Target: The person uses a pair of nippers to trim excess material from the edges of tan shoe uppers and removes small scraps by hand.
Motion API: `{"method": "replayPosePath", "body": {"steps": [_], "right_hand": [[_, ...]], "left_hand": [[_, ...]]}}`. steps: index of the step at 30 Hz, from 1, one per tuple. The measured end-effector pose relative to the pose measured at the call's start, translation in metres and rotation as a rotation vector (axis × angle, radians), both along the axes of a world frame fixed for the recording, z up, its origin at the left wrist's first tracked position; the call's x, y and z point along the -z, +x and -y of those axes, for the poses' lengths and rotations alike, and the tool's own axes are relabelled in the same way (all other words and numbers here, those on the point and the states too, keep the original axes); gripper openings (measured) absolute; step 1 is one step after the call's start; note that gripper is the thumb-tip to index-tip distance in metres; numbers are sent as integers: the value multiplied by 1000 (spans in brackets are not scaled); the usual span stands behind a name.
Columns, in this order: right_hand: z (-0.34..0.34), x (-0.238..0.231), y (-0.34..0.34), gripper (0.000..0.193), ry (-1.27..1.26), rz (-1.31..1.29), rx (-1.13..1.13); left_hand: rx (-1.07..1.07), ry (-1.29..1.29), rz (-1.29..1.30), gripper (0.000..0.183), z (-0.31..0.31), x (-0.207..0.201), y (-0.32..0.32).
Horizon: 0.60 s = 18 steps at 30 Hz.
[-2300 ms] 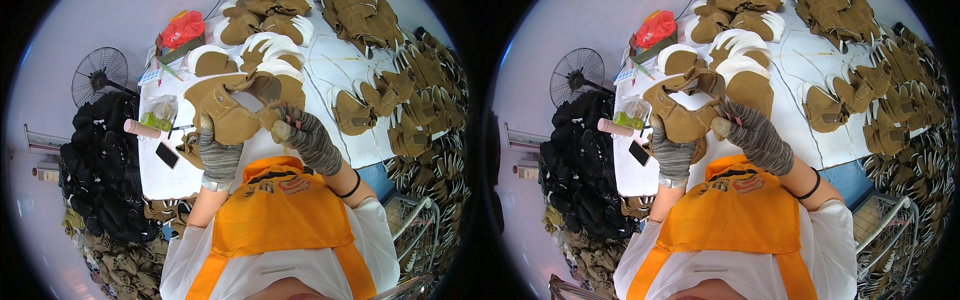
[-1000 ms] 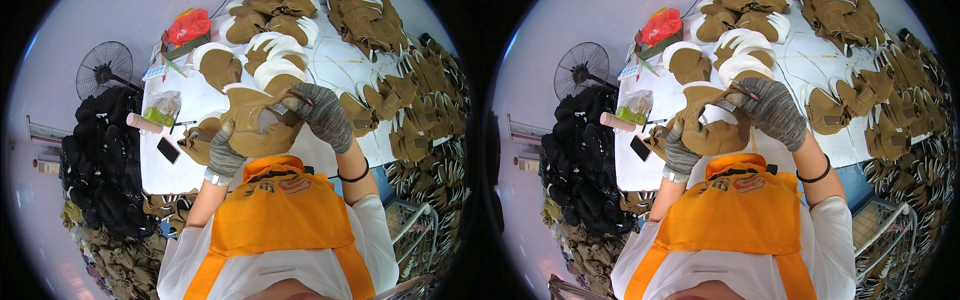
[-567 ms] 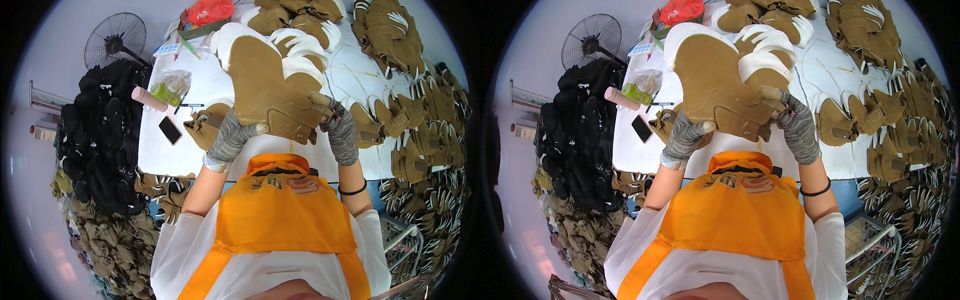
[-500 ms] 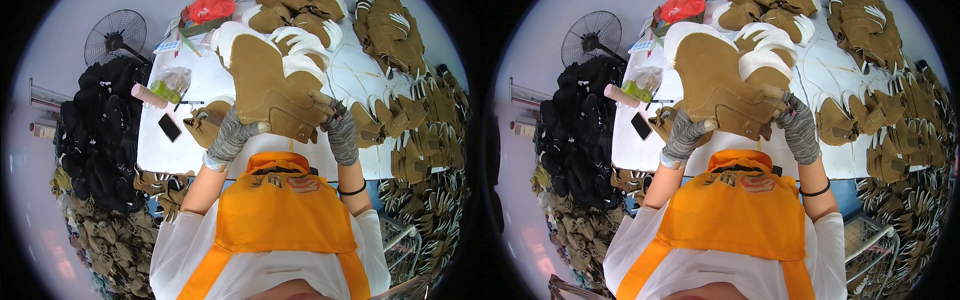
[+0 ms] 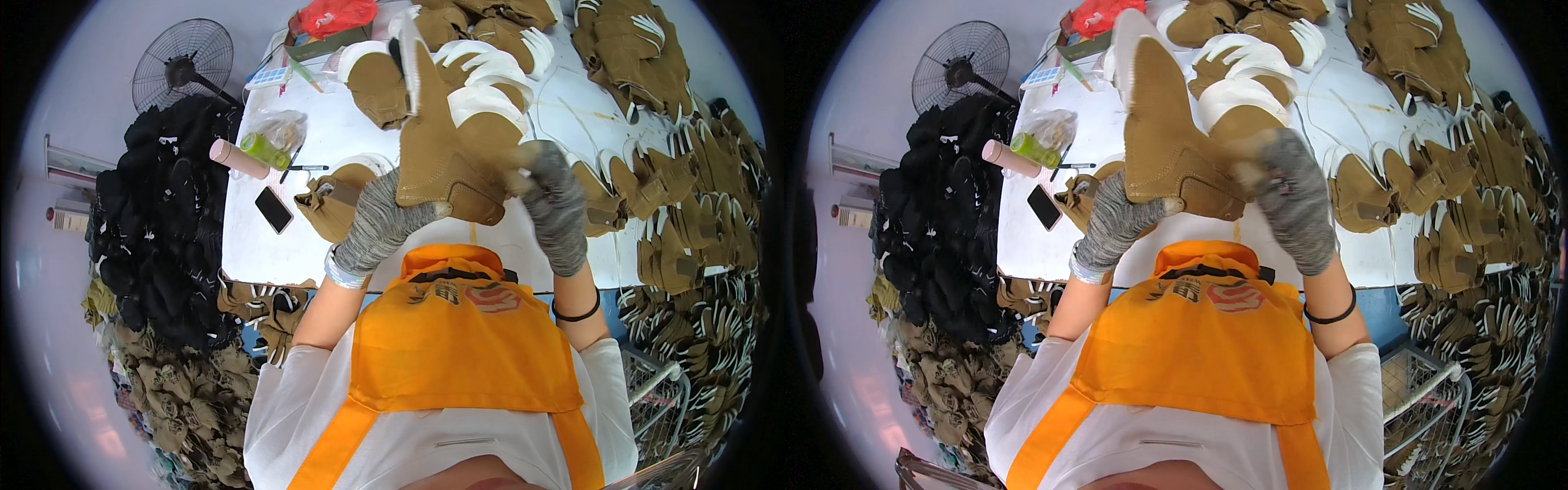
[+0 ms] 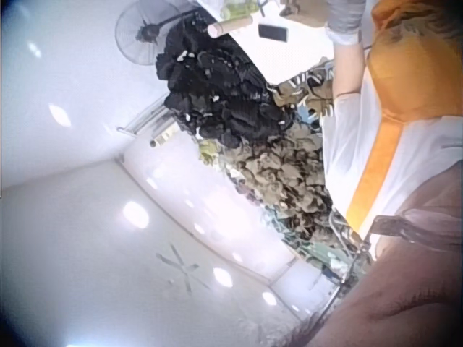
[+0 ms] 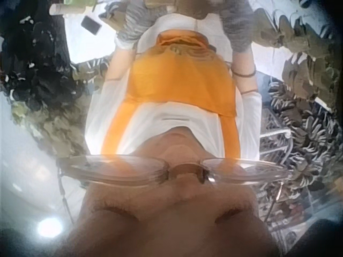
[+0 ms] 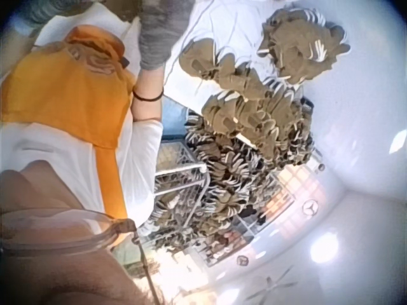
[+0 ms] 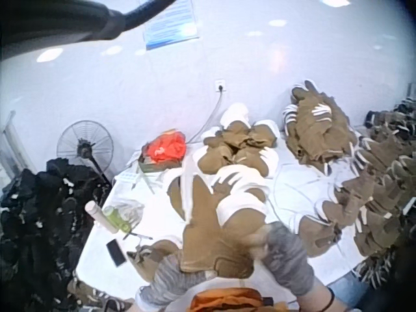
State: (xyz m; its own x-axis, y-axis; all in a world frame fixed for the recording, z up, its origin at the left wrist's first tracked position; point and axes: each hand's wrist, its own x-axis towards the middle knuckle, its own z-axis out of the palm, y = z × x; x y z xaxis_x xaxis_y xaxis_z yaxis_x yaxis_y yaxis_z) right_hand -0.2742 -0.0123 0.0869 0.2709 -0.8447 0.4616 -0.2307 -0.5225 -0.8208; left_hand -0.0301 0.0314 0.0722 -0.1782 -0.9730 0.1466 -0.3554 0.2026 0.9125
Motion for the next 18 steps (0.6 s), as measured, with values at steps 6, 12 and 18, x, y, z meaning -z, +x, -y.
{"method": "replayPosePath", "body": {"steps": [6,12,18], "right_hand": [[1,-27,22,17,-104,-397,-259],[-6,-8,34,16,-162,-462,-249],[-18,19,43,30,-245,-336,-93]], "left_hand": [[70,10,39,41,-3,-12,0],[192,99,-105,43,-5,-1,19],[233,352,-385,50,-7,-2,21]]}}
